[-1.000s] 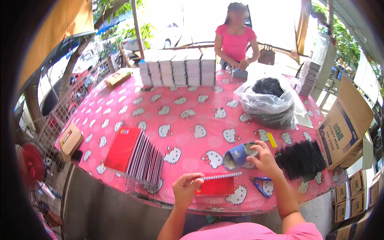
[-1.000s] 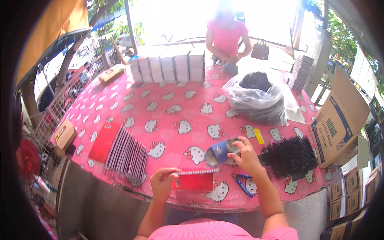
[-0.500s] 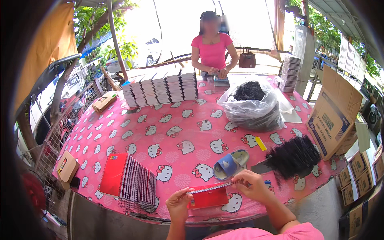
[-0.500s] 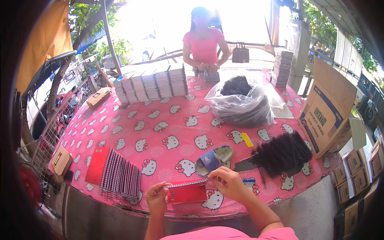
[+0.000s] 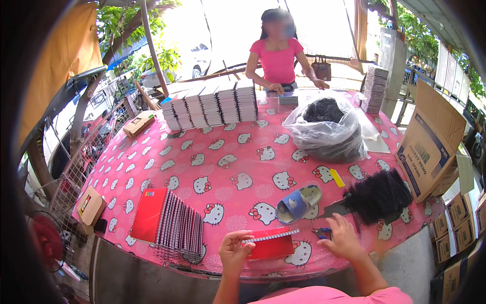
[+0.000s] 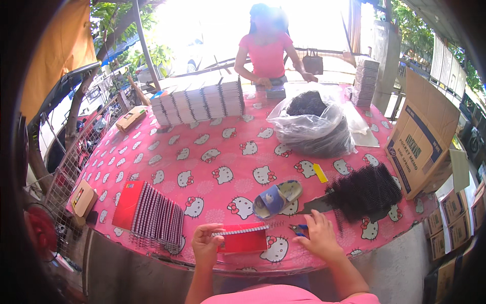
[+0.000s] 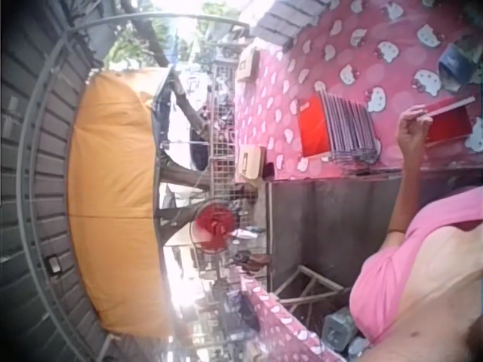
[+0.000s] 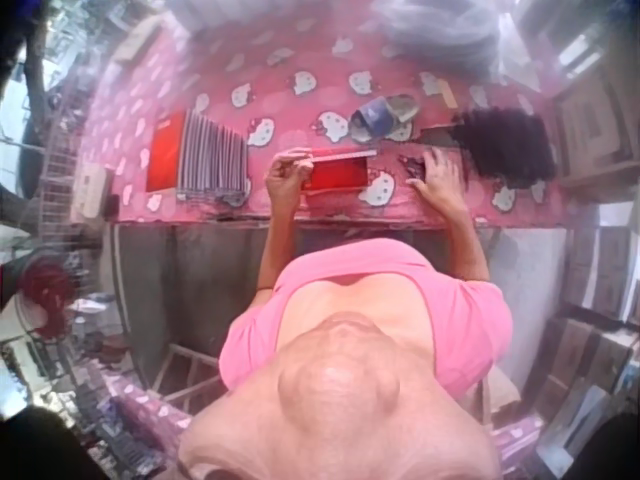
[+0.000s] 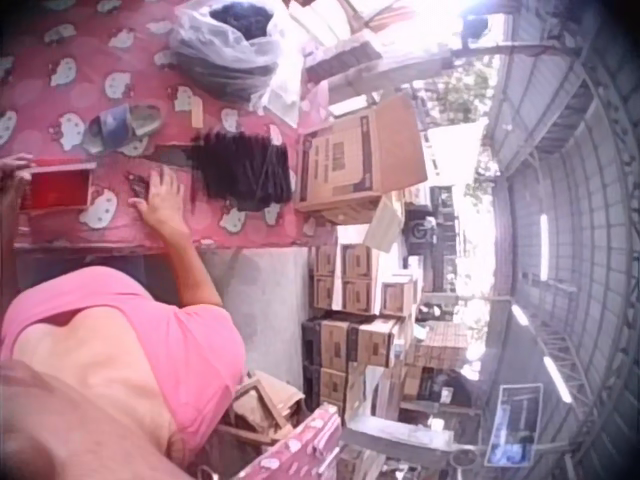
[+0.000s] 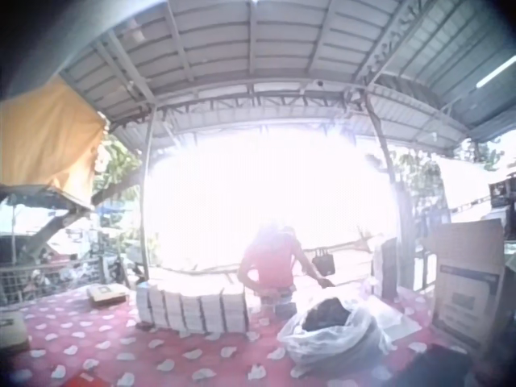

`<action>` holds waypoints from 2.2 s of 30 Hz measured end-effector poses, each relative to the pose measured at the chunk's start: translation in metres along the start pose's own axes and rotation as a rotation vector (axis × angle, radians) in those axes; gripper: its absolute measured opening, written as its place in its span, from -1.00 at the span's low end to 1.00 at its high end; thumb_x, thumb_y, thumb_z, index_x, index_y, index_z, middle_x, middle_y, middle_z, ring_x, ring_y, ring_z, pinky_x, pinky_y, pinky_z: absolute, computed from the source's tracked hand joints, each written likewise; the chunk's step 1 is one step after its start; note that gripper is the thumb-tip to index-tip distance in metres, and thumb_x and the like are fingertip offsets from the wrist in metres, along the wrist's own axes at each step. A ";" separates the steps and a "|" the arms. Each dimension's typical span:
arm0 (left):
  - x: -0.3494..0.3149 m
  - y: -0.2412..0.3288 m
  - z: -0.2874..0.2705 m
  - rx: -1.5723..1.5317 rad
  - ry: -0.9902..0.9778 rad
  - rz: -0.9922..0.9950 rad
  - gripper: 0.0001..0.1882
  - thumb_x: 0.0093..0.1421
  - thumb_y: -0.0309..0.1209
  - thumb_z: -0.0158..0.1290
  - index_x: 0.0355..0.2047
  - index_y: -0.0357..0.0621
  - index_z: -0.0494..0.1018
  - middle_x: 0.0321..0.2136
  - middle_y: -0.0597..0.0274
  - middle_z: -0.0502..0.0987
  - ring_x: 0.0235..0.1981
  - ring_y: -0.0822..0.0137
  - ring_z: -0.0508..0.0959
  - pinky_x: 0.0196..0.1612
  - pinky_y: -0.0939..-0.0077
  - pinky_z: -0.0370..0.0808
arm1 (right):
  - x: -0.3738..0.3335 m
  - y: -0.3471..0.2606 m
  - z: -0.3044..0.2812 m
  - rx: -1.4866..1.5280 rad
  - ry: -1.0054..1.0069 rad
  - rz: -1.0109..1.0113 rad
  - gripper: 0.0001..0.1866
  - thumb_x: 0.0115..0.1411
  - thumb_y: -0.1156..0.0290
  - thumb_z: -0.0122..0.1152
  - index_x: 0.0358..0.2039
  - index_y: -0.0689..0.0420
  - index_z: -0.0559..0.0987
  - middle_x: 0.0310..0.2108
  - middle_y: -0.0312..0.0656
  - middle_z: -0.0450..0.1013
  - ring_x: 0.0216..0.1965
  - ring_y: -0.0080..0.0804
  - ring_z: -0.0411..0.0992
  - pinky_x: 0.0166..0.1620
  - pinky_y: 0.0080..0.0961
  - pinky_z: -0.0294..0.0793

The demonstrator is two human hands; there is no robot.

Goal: The person assembles spiral notebooks by inserting metal spring coils into the pre-punched holes of notebook covers and pages, using pliers to trim and crimp the wire ends, and applying tape to the spines.

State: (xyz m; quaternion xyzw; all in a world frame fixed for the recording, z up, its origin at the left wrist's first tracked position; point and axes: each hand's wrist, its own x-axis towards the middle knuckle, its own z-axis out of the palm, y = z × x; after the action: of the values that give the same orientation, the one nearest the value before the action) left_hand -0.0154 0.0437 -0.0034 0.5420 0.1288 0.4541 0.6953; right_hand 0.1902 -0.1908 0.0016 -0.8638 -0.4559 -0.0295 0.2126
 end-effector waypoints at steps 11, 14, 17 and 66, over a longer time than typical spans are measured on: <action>0.020 0.048 0.043 0.618 0.032 0.603 -0.75 -0.06 -0.66 0.30 -0.42 -0.28 0.44 -0.30 -0.05 0.58 -0.28 0.26 0.59 -0.21 0.43 0.56 | 0.004 -0.047 -0.020 0.483 0.158 -0.016 -0.58 0.07 0.32 0.29 -0.08 0.23 0.49 -0.19 -0.03 0.44 -0.12 -0.08 0.40 0.00 -0.29 0.39; 0.014 0.047 0.044 0.578 0.026 0.563 -0.78 -0.04 -0.68 0.27 -0.40 -0.29 0.45 -0.31 -0.06 0.58 -0.28 0.25 0.60 -0.22 0.47 0.56 | 0.017 -0.105 -0.035 0.674 0.092 -0.208 -0.54 0.01 0.36 0.36 -0.07 0.22 0.49 -0.17 -0.03 0.43 -0.12 -0.09 0.40 -0.07 -0.26 0.41; 0.007 0.054 0.046 0.624 0.010 0.631 -0.79 -0.02 -0.71 0.24 -0.39 -0.30 0.46 -0.31 -0.06 0.58 -0.26 0.24 0.60 -0.23 0.50 0.57 | 0.027 -0.126 -0.043 0.584 0.166 -0.434 -0.54 -0.01 0.38 0.38 -0.07 0.20 0.50 -0.17 -0.04 0.43 -0.14 -0.09 0.40 -0.08 -0.25 0.41; 0.059 0.152 -0.134 0.539 0.737 0.687 -0.76 0.22 -0.59 0.03 -0.11 -0.33 0.31 -0.18 0.03 0.50 -0.14 0.37 0.49 -0.01 0.52 0.42 | 0.042 -0.063 0.073 0.599 -0.074 0.131 -0.47 0.03 0.32 0.41 -0.03 0.28 0.45 -0.30 -0.22 0.44 -0.38 -0.52 0.40 -0.26 -0.56 0.43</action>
State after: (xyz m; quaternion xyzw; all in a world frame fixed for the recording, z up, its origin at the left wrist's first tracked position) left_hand -0.1474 0.1745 0.0962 0.5165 0.2904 0.7644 0.2540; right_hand 0.1533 -0.0986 -0.0330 -0.7906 -0.3954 0.1516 0.4423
